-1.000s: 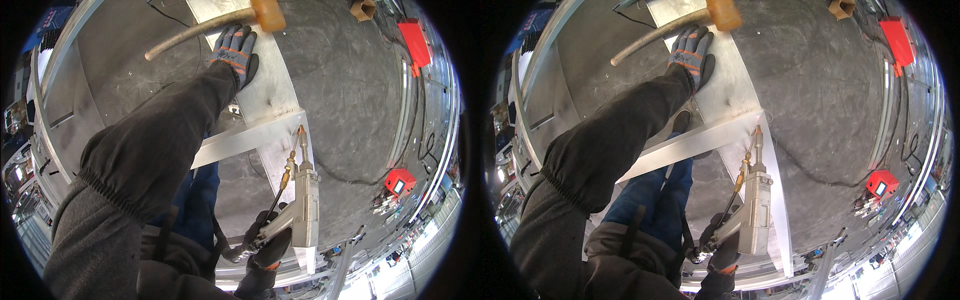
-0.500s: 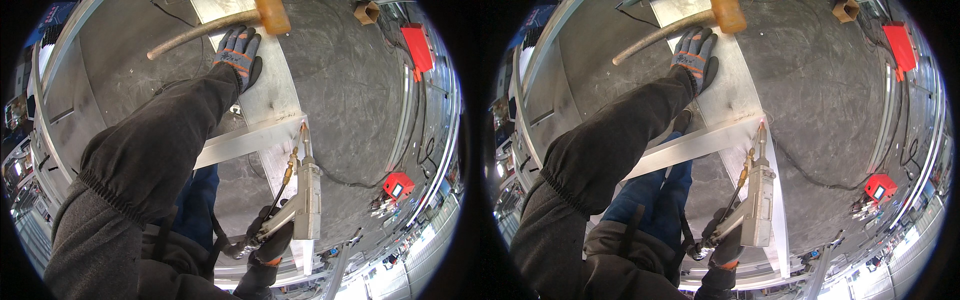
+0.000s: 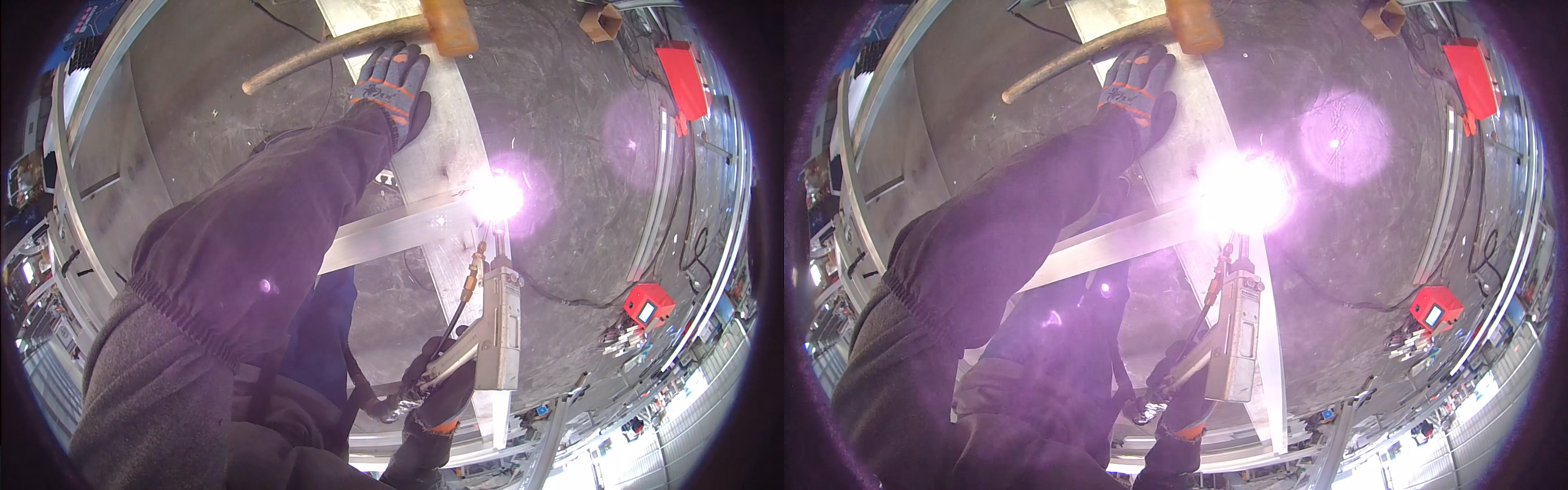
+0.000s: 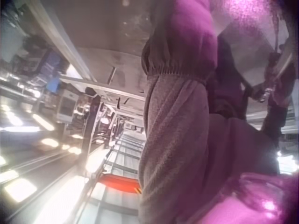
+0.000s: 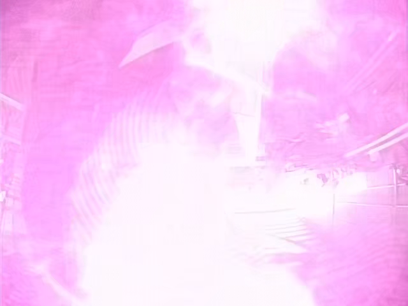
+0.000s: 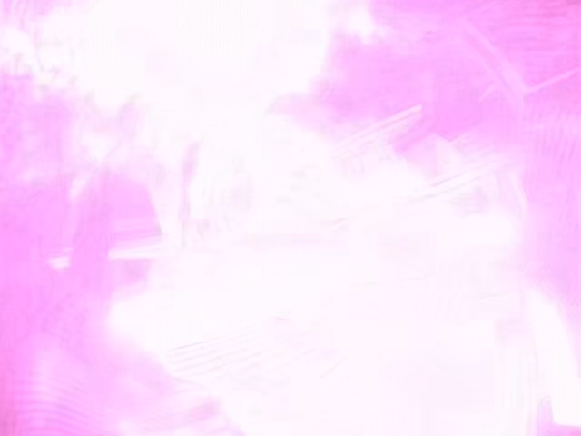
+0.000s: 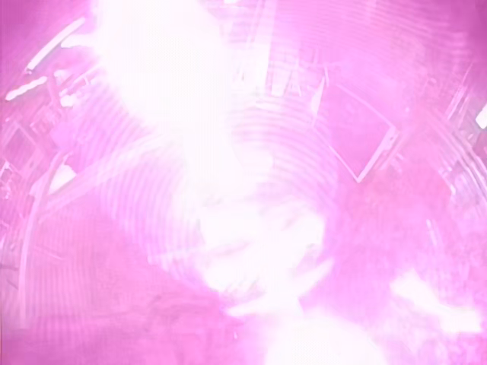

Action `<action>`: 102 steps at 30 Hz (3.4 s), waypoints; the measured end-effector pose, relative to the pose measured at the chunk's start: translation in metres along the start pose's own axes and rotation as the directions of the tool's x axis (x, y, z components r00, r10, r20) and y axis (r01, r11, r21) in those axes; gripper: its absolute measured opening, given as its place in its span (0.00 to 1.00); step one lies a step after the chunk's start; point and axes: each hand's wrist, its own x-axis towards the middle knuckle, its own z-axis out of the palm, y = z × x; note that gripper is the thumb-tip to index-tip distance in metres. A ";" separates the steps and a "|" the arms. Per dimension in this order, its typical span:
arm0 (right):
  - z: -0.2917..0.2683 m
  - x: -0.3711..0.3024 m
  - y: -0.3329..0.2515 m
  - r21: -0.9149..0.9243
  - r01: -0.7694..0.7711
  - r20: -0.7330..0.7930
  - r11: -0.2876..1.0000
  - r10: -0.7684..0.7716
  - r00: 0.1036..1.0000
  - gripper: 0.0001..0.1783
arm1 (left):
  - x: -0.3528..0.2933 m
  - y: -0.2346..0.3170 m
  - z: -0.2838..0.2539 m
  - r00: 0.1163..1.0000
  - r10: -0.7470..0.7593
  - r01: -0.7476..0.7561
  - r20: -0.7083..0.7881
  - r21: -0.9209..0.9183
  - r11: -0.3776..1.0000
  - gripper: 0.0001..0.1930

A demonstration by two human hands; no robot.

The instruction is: The person welds joints on a rectangular metal frame using a welding torch, then grinds the welds with an angle grinder. The person repositions the frame to access different sides and continues welding and grinding.

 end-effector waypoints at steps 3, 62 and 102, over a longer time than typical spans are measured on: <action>-0.002 -0.001 0.002 0.011 0.004 0.022 1.000 -0.004 1.000 0.36 | -0.001 0.000 -0.001 0.999 0.020 -0.021 -0.048 -0.021 1.000 0.30; 0.011 0.012 -0.010 -0.005 0.085 -0.024 0.996 -0.085 0.996 0.32 | -0.004 -0.004 0.002 0.999 0.035 -0.035 -0.018 0.011 0.999 0.30; -0.006 0.001 -0.008 0.026 -0.019 0.053 0.999 0.017 0.998 0.34 | -0.001 0.000 0.000 0.994 0.034 -0.035 -0.104 -0.004 0.999 0.30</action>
